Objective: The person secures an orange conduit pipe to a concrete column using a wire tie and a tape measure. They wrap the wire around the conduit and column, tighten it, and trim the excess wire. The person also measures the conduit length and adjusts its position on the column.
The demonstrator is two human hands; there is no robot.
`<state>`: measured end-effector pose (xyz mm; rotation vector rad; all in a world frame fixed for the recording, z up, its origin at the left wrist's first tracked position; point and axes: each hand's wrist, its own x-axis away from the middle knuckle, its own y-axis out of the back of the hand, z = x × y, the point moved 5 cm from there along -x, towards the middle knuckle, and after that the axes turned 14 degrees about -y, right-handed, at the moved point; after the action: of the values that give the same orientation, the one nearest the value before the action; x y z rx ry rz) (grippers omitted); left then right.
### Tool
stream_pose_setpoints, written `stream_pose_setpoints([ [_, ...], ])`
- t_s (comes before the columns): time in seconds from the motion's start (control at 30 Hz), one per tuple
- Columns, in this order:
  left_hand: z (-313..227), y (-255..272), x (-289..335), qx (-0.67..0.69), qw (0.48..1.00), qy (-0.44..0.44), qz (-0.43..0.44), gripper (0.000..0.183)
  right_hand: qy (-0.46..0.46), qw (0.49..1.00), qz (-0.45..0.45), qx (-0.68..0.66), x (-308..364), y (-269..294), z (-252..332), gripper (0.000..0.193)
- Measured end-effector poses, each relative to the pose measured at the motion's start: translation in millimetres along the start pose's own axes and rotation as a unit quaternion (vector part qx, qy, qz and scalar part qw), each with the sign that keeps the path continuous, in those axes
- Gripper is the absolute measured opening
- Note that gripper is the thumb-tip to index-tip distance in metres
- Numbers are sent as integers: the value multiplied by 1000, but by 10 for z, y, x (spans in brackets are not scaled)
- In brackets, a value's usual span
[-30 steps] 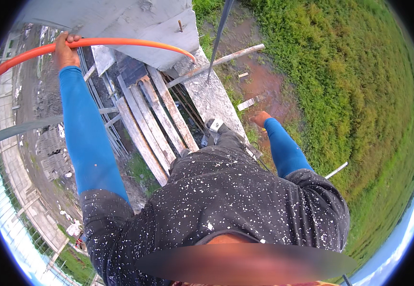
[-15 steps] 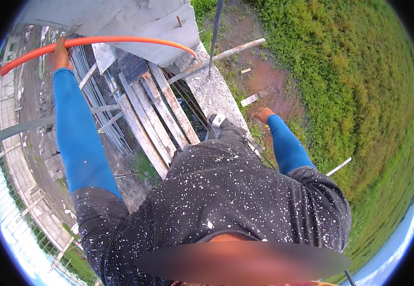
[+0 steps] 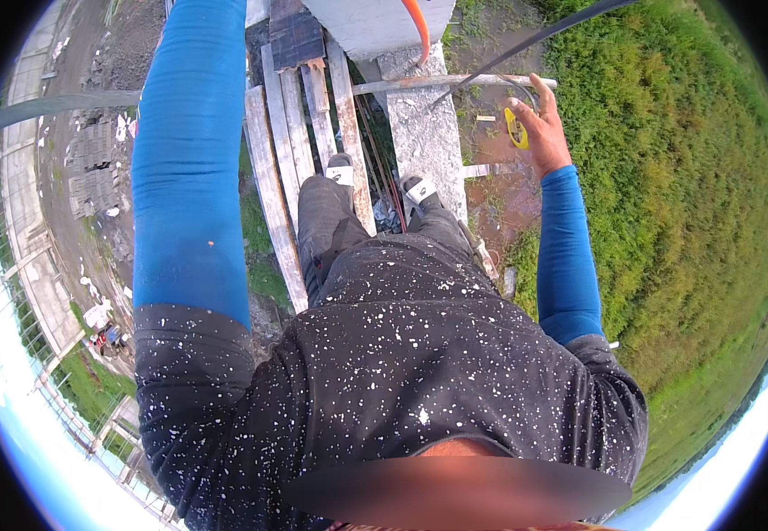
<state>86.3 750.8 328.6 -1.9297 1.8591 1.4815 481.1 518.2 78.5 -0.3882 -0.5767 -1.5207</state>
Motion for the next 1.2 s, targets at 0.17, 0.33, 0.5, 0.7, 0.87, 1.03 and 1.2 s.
stream_pose_setpoints([
  [0.17, -409, -300, -161, 125, 988, -85, 43, 24, 66, 997, -17, 46, 97, -378, 793, 78],
  [0.33, -664, -809, -249, 443, 877, -55, 179, 11, 24, 997, -78, -2, 48, -559, 880, 58],
  [0.5, -743, -1090, -263, 507, 795, -54, 330, 11, -56, 975, -157, -149, 76, -596, 887, 42],
  [0.7, -575, -1310, -415, 497, 795, -45, 346, 9, -77, 952, -214, -205, -15, -720, 922, 33],
  [0.87, -752, -1718, -493, 521, 773, -58, 358, 7, -150, 943, -254, -153, 32, -788, 949, 42],
  [1.03, -833, -1900, -473, 529, 772, -41, 351, 10, -98, 923, -344, 144, 586, -724, 722, 55],
  [1.2, -818, -1908, -534, 532, 787, -8, 313, 8, -168, 917, -157, 325, 1427, -1043, -732, 47],
])
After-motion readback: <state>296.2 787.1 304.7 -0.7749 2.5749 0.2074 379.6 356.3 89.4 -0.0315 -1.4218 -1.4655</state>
